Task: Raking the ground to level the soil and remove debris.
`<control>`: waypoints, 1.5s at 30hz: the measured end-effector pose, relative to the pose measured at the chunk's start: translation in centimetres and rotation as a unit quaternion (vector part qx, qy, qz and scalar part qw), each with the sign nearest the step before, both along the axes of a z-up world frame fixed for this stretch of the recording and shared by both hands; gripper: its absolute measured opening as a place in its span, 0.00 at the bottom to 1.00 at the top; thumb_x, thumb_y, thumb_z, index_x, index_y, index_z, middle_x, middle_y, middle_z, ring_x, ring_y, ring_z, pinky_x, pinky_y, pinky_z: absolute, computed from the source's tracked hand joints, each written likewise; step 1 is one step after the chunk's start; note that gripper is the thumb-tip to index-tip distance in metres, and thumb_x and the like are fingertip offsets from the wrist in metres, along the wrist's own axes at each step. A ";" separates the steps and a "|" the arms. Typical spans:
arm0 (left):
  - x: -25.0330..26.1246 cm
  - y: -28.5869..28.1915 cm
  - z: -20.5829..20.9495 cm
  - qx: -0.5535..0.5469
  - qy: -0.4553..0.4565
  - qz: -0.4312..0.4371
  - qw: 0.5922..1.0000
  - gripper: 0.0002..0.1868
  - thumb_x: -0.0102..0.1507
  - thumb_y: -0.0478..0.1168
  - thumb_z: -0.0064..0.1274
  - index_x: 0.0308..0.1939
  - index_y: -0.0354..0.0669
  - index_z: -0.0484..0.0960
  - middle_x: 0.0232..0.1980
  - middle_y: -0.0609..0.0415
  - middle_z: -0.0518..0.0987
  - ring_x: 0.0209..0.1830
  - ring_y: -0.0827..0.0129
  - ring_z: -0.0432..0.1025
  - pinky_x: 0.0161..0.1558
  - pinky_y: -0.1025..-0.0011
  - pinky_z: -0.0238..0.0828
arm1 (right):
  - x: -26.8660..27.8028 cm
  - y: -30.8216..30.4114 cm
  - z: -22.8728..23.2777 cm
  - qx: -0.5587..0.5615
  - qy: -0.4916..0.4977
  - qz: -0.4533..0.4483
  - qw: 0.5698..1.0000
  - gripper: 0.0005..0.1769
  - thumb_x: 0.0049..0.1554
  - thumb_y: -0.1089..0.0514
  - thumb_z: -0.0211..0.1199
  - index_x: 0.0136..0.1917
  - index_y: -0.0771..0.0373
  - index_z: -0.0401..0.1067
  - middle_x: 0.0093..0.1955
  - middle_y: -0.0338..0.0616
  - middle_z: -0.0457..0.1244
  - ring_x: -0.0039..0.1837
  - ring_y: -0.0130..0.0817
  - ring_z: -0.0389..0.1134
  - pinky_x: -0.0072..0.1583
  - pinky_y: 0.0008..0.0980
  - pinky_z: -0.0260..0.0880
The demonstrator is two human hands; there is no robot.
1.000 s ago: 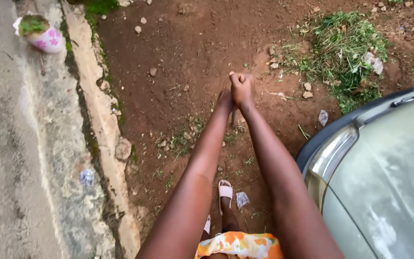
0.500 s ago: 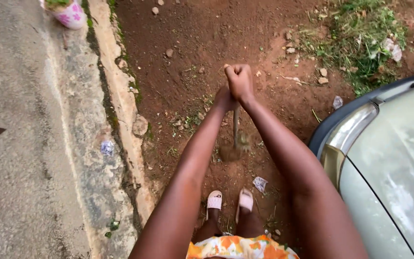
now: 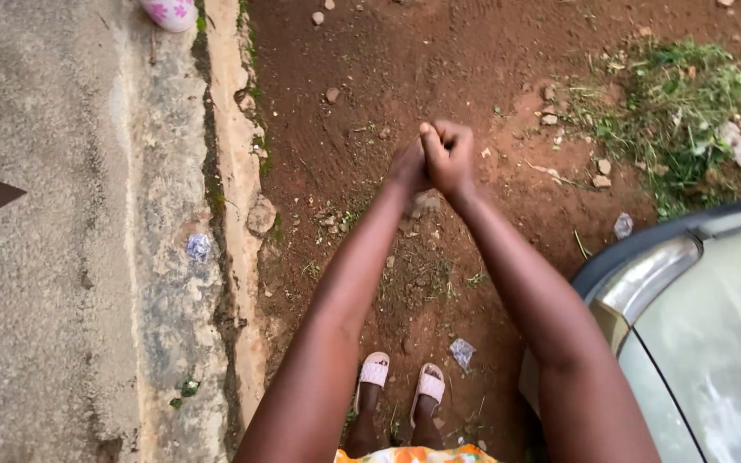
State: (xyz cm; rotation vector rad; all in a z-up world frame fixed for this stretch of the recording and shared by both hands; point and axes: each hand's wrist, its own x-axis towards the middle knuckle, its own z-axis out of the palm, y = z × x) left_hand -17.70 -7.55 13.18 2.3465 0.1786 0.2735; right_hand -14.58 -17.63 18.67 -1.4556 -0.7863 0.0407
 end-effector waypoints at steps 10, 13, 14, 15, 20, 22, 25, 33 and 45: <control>-0.8 1.4 -17.8 -0.048 0.089 0.048 0.994 0.07 0.64 0.44 0.48 0.38 0.48 0.80 0.40 0.51 0.81 0.34 0.59 0.75 0.32 0.56 0.78 | -3.4 0.3 -11.5 -0.175 0.065 -0.039 0.982 0.21 0.60 0.55 0.57 0.27 0.58 0.59 0.27 0.37 0.57 0.31 0.30 0.54 0.36 0.36 0.57; -0.2 2.7 -21.2 0.008 0.022 0.032 0.999 0.09 0.61 0.44 0.54 0.41 0.45 0.82 0.42 0.47 0.83 0.40 0.53 0.77 0.38 0.55 0.76 | -3.1 1.2 -11.8 -0.134 0.050 -0.009 0.990 0.25 0.61 0.52 0.61 0.29 0.64 0.57 0.29 0.38 0.55 0.34 0.32 0.55 0.38 0.39 0.57; 0.4 3.2 -20.8 0.021 0.008 0.024 0.999 0.11 0.61 0.44 0.54 0.42 0.44 0.81 0.44 0.46 0.83 0.41 0.52 0.78 0.40 0.55 0.77 | -2.4 1.9 -11.7 -0.141 0.070 -0.013 0.987 0.24 0.61 0.50 0.62 0.31 0.65 0.60 0.30 0.41 0.56 0.36 0.34 0.56 0.40 0.41 0.58; 0.2 2.9 -20.6 0.031 -0.001 0.016 0.999 0.12 0.61 0.44 0.54 0.44 0.44 0.81 0.45 0.46 0.83 0.43 0.51 0.78 0.42 0.56 0.77 | -2.4 1.9 -11.8 -0.152 0.095 -0.016 0.984 0.23 0.61 0.49 0.63 0.33 0.67 0.63 0.32 0.45 0.57 0.39 0.35 0.57 0.43 0.42 0.59; -2.0 1.8 -9.4 -0.014 0.081 0.079 0.993 0.13 0.65 0.45 0.49 0.51 0.44 0.77 0.49 0.46 0.82 0.45 0.54 0.78 0.45 0.57 0.79 | -2.0 3.1 -8.1 -0.192 0.094 -0.078 0.974 0.19 0.57 0.46 0.66 0.44 0.65 0.71 0.47 0.47 0.64 0.51 0.36 0.65 0.56 0.39 0.66; -2.5 2.0 -7.1 -0.019 0.086 0.089 0.992 0.14 0.65 0.45 0.49 0.51 0.44 0.76 0.50 0.46 0.82 0.46 0.54 0.78 0.46 0.56 0.79 | -1.8 3.6 -7.3 -0.199 0.131 -0.073 0.968 0.21 0.56 0.45 0.65 0.47 0.65 0.69 0.49 0.48 0.64 0.53 0.35 0.66 0.59 0.38 0.67; -2.6 2.0 -5.8 -0.031 0.087 0.080 0.993 0.15 0.64 0.45 0.49 0.52 0.43 0.77 0.50 0.45 0.82 0.48 0.53 0.78 0.48 0.55 0.78 | -1.7 3.7 -5.7 -0.215 0.120 -0.067 0.967 0.24 0.55 0.44 0.66 0.46 0.68 0.67 0.47 0.48 0.63 0.51 0.37 0.64 0.57 0.39 0.67; -5.7 1.2 0.1 -0.055 0.139 0.030 0.988 0.19 0.64 0.47 0.51 0.55 0.41 0.75 0.52 0.44 0.82 0.51 0.54 0.77 0.52 0.56 0.77 | -2.6 3.7 -4.0 -0.271 0.116 -0.045 0.955 0.24 0.58 0.40 0.63 0.45 0.65 0.68 0.48 0.44 0.61 0.52 0.35 0.63 0.58 0.38 0.67; -4.6 5.4 4.1 0.012 -0.018 -0.008 1.000 0.15 0.58 0.46 0.58 0.45 0.43 0.80 0.41 0.49 0.84 0.40 0.60 0.79 0.37 0.60 0.78 | -3.0 5.6 5.0 0.004 -0.005 0.073 0.997 0.27 0.65 0.51 0.62 0.27 0.56 0.57 0.27 0.29 0.53 0.30 0.22 0.49 0.35 0.29 0.47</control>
